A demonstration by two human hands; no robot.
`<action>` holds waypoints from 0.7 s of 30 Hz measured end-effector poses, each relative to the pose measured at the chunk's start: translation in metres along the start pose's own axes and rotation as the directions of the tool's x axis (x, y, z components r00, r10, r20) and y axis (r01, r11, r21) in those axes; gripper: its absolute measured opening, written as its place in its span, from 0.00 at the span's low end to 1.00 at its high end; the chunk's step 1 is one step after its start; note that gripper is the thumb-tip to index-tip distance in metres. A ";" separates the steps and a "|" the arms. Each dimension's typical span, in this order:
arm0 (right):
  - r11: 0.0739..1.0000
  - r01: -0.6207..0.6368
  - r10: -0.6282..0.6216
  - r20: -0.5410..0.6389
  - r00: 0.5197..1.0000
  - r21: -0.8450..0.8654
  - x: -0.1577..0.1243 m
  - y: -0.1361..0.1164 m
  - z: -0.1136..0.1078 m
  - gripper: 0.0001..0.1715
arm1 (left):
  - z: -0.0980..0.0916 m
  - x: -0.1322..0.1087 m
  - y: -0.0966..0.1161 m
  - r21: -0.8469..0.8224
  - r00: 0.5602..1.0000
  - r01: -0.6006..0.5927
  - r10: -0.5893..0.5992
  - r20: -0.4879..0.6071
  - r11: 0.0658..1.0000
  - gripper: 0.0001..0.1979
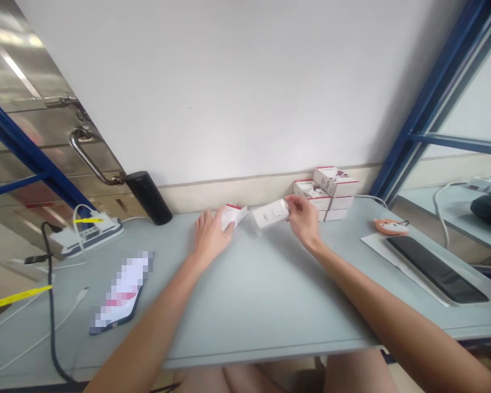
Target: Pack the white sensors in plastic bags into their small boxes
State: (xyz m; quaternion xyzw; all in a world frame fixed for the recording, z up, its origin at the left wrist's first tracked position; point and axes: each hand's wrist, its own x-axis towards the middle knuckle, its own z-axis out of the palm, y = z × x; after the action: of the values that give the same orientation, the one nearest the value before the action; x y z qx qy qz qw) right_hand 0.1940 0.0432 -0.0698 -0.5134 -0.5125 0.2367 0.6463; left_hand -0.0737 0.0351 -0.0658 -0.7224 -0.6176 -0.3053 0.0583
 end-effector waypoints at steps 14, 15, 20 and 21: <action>0.879 0.414 -0.475 -0.361 0.803 -0.236 0.002 -0.024 -0.015 0.13 | -0.004 -0.022 0.042 -0.226 0.934 -0.355 0.352 -0.054 0.907 0.38; 0.876 0.419 -0.477 -0.309 0.823 -0.237 -0.003 -0.022 -0.012 0.13 | -0.002 -0.025 0.044 -0.243 0.932 -0.360 0.355 -0.067 0.900 0.39; 0.879 0.407 -0.416 0.017 0.909 -0.248 -0.023 -0.014 0.004 0.13 | 0.005 -0.031 0.049 -0.355 0.946 -0.326 0.303 -0.120 0.877 0.38; 0.884 0.403 -0.402 0.054 0.914 -0.239 -0.025 -0.014 0.006 0.12 | 0.006 -0.031 0.049 -0.375 0.949 -0.315 0.291 -0.121 0.872 0.38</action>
State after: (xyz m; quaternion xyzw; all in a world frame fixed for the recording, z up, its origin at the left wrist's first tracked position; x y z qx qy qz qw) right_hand 0.1769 0.0199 -0.0673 -0.4716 -0.6340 0.0331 0.6120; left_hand -0.0273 -0.0003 -0.0721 -0.7977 -0.4218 -0.4306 -0.0205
